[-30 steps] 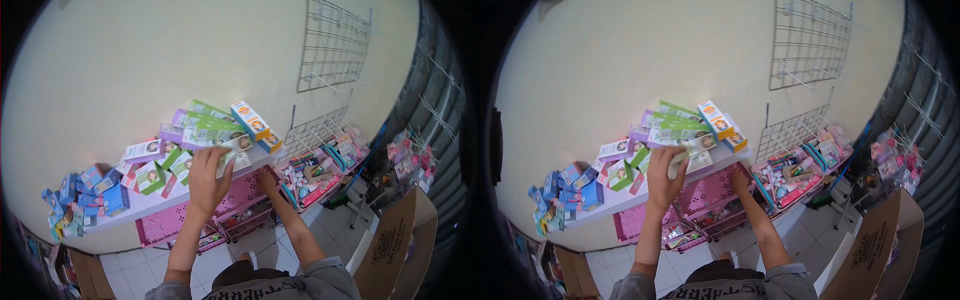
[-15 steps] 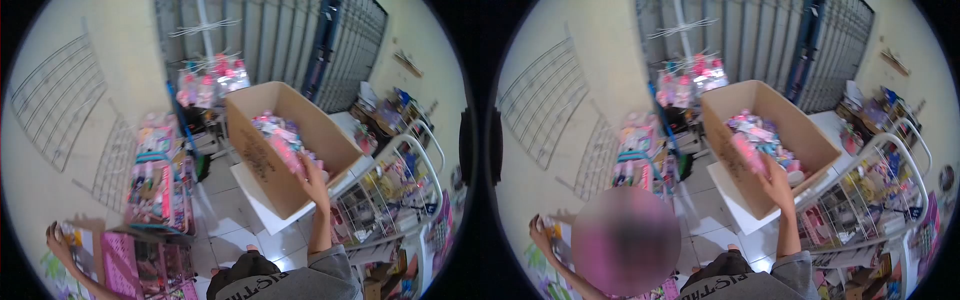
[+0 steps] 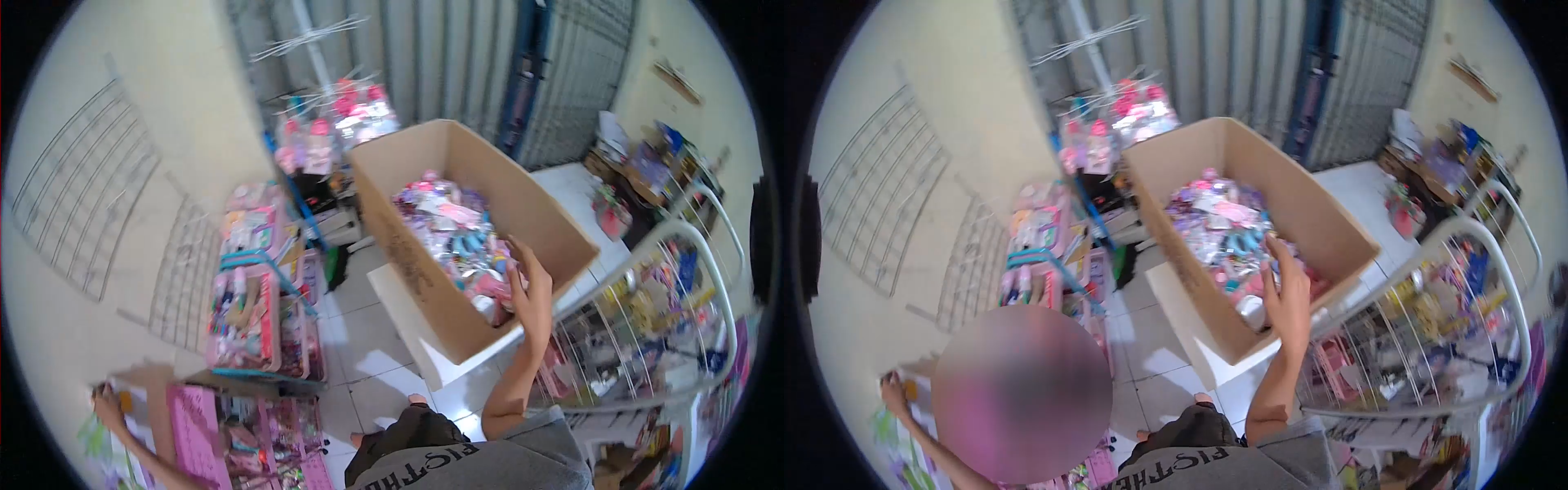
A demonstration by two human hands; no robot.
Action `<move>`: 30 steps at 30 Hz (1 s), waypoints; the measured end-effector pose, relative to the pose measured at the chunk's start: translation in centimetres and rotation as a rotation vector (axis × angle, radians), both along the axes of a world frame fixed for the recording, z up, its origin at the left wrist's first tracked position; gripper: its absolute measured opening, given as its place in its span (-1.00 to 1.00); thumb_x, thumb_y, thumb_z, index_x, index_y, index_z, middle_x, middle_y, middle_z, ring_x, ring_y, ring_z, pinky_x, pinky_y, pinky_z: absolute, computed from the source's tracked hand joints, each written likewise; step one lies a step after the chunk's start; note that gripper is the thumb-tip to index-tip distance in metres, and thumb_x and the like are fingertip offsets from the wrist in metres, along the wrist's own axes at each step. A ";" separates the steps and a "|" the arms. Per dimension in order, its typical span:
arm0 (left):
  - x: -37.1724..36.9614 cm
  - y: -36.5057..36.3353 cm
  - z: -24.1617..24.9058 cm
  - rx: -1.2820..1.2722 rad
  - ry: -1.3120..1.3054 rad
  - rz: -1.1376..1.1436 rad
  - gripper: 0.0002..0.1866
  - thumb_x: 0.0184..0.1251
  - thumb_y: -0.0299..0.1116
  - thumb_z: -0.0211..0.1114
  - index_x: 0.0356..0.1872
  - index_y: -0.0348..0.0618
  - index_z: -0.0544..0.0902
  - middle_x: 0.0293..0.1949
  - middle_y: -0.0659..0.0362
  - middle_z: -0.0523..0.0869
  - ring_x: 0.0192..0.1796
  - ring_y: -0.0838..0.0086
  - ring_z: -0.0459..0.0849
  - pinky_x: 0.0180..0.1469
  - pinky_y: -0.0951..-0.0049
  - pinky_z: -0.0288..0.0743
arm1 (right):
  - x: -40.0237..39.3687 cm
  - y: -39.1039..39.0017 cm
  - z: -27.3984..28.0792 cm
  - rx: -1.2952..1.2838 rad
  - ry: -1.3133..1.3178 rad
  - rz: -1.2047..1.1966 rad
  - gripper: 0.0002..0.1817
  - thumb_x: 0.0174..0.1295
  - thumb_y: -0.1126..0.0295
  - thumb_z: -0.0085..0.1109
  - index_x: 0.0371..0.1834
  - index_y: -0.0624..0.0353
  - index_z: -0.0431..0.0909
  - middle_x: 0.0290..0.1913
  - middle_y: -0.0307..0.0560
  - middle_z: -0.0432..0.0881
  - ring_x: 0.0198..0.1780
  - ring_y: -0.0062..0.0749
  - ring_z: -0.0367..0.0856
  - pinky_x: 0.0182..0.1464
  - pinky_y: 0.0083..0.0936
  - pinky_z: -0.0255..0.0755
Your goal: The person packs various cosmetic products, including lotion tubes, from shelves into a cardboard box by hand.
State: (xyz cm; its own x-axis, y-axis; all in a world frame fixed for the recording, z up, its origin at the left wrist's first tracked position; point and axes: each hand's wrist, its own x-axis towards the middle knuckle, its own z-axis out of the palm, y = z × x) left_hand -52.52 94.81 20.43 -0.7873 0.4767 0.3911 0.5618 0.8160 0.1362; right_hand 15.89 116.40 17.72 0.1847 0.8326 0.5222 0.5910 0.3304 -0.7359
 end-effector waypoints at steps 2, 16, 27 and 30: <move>-1.5 -0.8 -1.0 -0.183 0.144 -0.073 -0.75 -0.04 -0.34 0.14 -0.26 -0.11 0.56 -0.26 0.06 0.58 -0.13 0.22 0.48 -0.08 0.30 0.35 | -6.0 -0.5 1.1 0.059 0.091 0.242 -0.67 0.02 0.51 0.01 -0.08 0.27 0.40 -0.10 0.05 0.49 -0.06 -0.20 0.45 -0.03 -0.43 0.28; 6.8 0.3 1.5 0.196 0.083 0.169 -0.56 -0.07 -0.19 0.24 -0.16 -0.24 0.47 -0.04 -0.24 0.30 -0.08 -0.12 0.40 -0.22 0.08 0.44 | -53.1 -12.6 -1.5 0.374 0.047 1.459 -0.36 -0.19 0.38 0.20 0.06 0.14 0.20 0.09 0.29 0.14 0.11 0.16 0.15 0.13 -0.14 0.06; 5.1 -1.5 3.6 0.427 0.040 -0.037 -0.73 -0.12 -0.35 0.17 -0.39 -0.32 0.59 -0.44 -0.15 0.57 -0.37 0.09 0.58 -0.25 0.29 0.48 | -57.0 -12.6 -2.5 0.335 0.169 1.357 -0.53 -0.13 0.58 0.12 -0.06 0.25 0.31 -0.15 0.11 0.37 -0.08 -0.06 0.38 -0.06 -0.35 0.29; 5.7 -2.5 4.7 0.502 0.003 -0.031 -0.71 -0.14 -0.34 0.17 -0.35 -0.30 0.60 -0.42 -0.12 0.59 -0.36 0.12 0.59 -0.22 0.32 0.46 | -56.6 -11.7 -2.6 0.343 0.178 1.310 -0.55 -0.13 0.58 0.13 -0.07 0.28 0.32 -0.14 0.11 0.37 -0.08 -0.06 0.39 -0.05 -0.36 0.29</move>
State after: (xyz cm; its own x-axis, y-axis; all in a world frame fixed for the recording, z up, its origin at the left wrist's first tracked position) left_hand -46.78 92.35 25.09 -0.7743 0.2526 0.5802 0.5857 0.6333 0.5059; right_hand -40.76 104.74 15.09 -0.5464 0.2823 0.7885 -0.3870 0.7498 -0.5366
